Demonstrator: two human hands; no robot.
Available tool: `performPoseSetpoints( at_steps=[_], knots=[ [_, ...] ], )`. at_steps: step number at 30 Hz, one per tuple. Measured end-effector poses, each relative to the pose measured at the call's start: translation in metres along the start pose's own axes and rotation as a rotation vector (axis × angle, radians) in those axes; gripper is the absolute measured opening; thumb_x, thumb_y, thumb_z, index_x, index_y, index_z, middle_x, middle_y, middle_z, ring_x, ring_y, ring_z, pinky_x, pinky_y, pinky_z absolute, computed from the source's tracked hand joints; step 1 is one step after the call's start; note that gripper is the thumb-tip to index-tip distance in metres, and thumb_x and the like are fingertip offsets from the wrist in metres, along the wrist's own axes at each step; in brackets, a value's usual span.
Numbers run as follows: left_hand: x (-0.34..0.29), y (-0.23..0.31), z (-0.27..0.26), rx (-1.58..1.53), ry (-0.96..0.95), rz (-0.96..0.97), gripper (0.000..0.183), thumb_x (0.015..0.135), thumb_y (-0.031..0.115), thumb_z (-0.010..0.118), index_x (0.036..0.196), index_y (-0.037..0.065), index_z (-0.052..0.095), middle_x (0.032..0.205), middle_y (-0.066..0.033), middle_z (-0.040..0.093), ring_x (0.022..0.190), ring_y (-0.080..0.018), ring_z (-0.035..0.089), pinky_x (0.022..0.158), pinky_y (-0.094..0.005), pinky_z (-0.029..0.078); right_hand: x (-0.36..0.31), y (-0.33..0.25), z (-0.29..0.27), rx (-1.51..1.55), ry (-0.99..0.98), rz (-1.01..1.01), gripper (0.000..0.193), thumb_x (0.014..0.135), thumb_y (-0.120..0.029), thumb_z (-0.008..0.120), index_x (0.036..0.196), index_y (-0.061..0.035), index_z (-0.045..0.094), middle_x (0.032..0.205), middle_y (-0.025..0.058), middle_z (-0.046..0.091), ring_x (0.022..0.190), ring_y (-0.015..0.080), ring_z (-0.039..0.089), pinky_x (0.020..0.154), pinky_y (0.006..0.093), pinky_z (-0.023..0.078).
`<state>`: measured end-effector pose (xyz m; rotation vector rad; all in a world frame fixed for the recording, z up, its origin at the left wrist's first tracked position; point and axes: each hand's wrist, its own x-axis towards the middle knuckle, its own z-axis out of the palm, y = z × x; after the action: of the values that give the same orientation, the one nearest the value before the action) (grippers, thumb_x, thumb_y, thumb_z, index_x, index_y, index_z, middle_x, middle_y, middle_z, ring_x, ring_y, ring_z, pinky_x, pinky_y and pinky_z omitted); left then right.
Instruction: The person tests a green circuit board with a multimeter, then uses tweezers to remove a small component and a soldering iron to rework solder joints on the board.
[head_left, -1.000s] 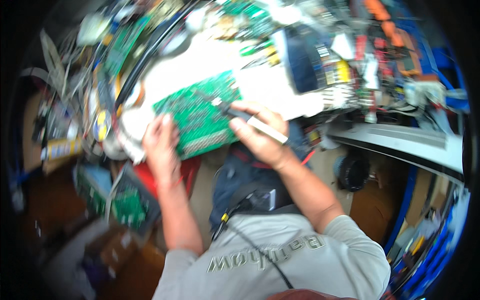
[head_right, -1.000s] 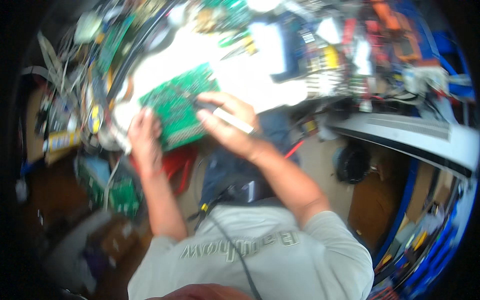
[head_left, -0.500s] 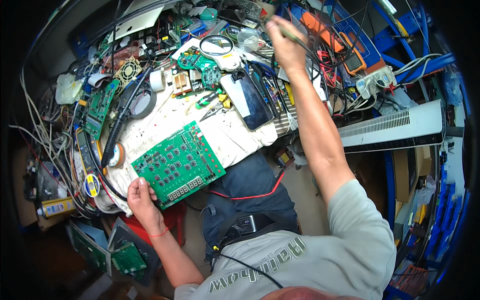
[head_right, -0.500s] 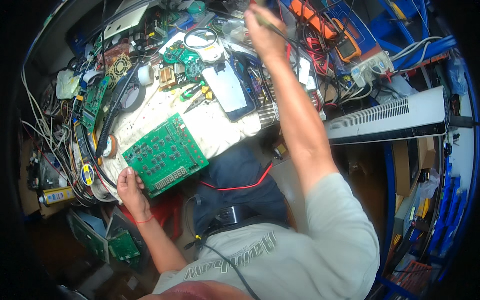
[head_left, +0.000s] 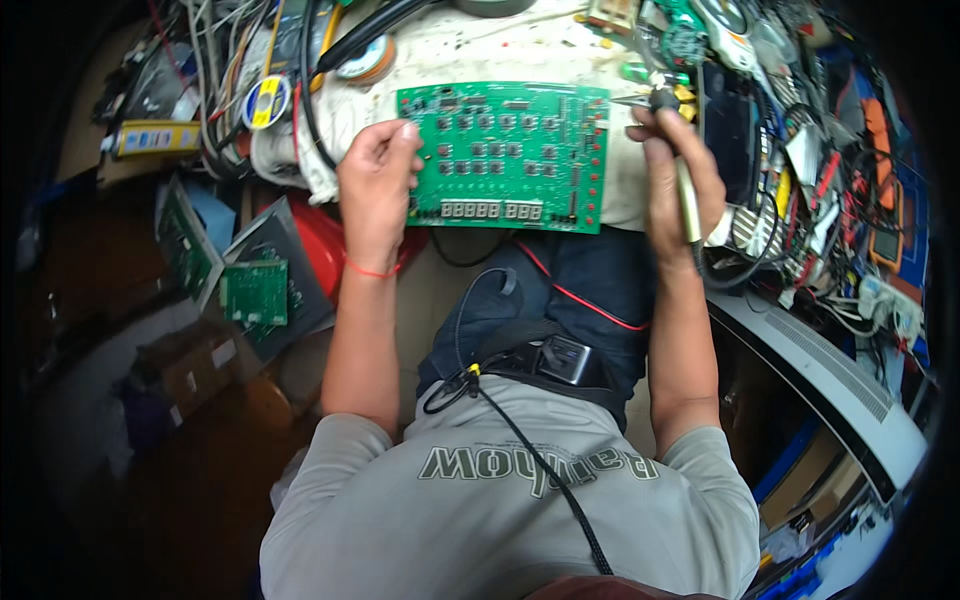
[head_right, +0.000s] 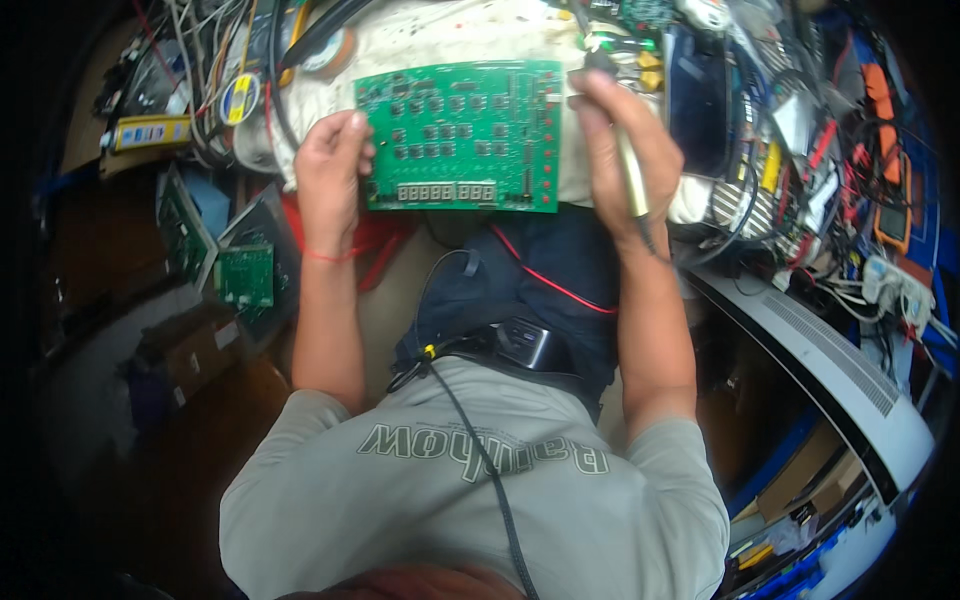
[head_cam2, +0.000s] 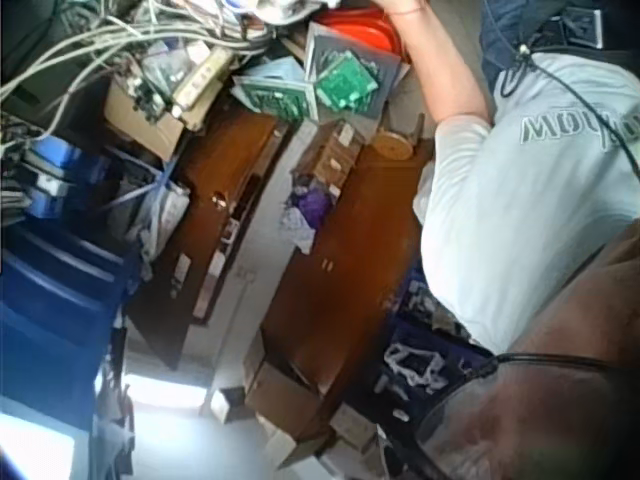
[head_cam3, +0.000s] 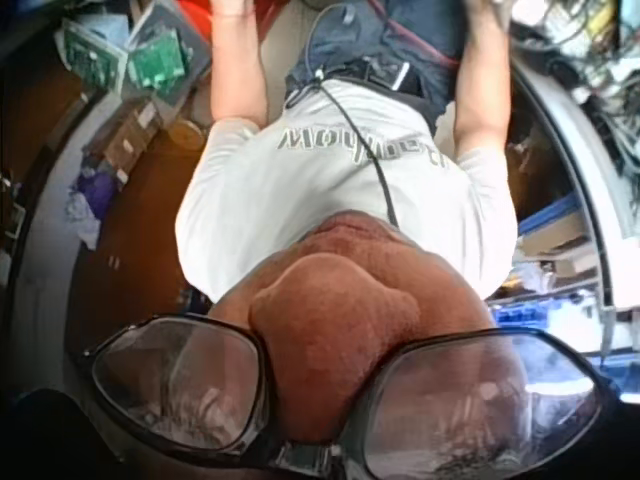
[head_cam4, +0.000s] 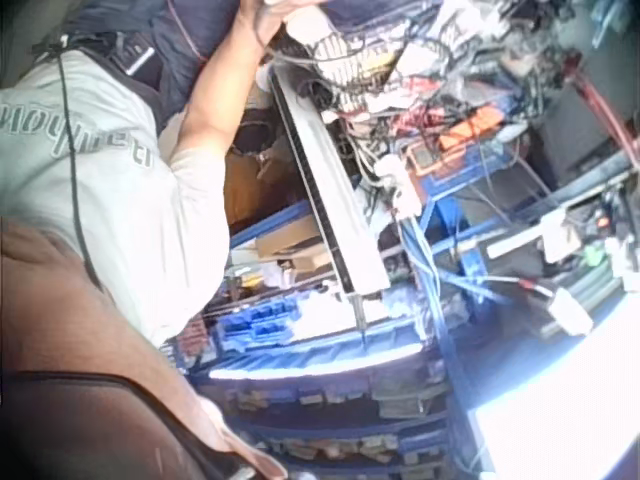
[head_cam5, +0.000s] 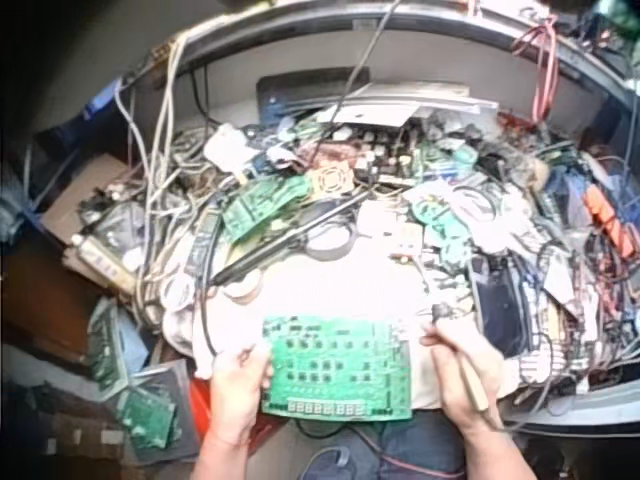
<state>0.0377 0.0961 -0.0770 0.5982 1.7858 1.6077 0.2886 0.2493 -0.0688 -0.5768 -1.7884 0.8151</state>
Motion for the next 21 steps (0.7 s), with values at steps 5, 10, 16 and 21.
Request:
performPoseSetpoints(
  at_steps=[5, 10, 16, 21],
  knots=[
    [-0.002, 0.003, 0.011, 0.030, 0.001, 0.009, 0.023, 0.101, 0.018, 0.067, 0.111, -0.003, 0.066, 0.092, -0.0035, 0.069, 0.074, -0.0057, 0.058, 0.064, -0.0193, 0.046, -0.021, 0.003, 0.016, -0.287, -0.252, -0.278, 0.045, 0.079, 0.003, 0.078, 0.121, -0.0105, 0.068, 0.108, 0.0136, 0.072, 0.100, 0.0351, 0.070, 0.089, 0.0426, 0.054],
    [-0.001, -0.002, 0.013, 0.130, 0.089, 0.157, 0.023, 0.101, 0.019, 0.067, 0.111, -0.002, 0.066, 0.092, -0.0027, 0.069, 0.077, -0.0054, 0.059, 0.066, -0.0198, 0.047, -0.040, -0.001, 0.028, -0.243, -0.229, -0.238, 0.047, 0.077, 0.002, 0.078, 0.120, -0.0146, 0.069, 0.111, 0.0156, 0.070, 0.105, 0.0379, 0.069, 0.091, 0.0454, 0.052],
    [0.005, -0.009, 0.027, 0.271, 0.162, 0.323, 0.014, 0.096, 0.013, 0.072, 0.099, 0.000, 0.071, 0.087, -0.0041, 0.068, 0.074, -0.0106, 0.060, 0.067, -0.0259, 0.049, -0.053, -0.003, 0.034, -0.326, -0.218, -0.220, 0.049, 0.076, 0.002, 0.080, 0.120, -0.0097, 0.064, 0.115, 0.0170, 0.072, 0.109, 0.0368, 0.069, 0.100, 0.0495, 0.051],
    [0.014, -0.012, 0.032, 0.618, 0.199, 0.509, 0.012, 0.092, 0.016, 0.074, 0.094, 0.003, 0.073, 0.088, -0.0067, 0.065, 0.081, -0.0191, 0.060, 0.077, -0.0324, 0.049, -0.054, 0.000, 0.034, -0.318, -0.175, -0.218, 0.049, 0.075, 0.002, 0.080, 0.120, -0.0086, 0.064, 0.115, 0.0173, 0.072, 0.108, 0.0374, 0.069, 0.099, 0.0470, 0.053]
  ],
)
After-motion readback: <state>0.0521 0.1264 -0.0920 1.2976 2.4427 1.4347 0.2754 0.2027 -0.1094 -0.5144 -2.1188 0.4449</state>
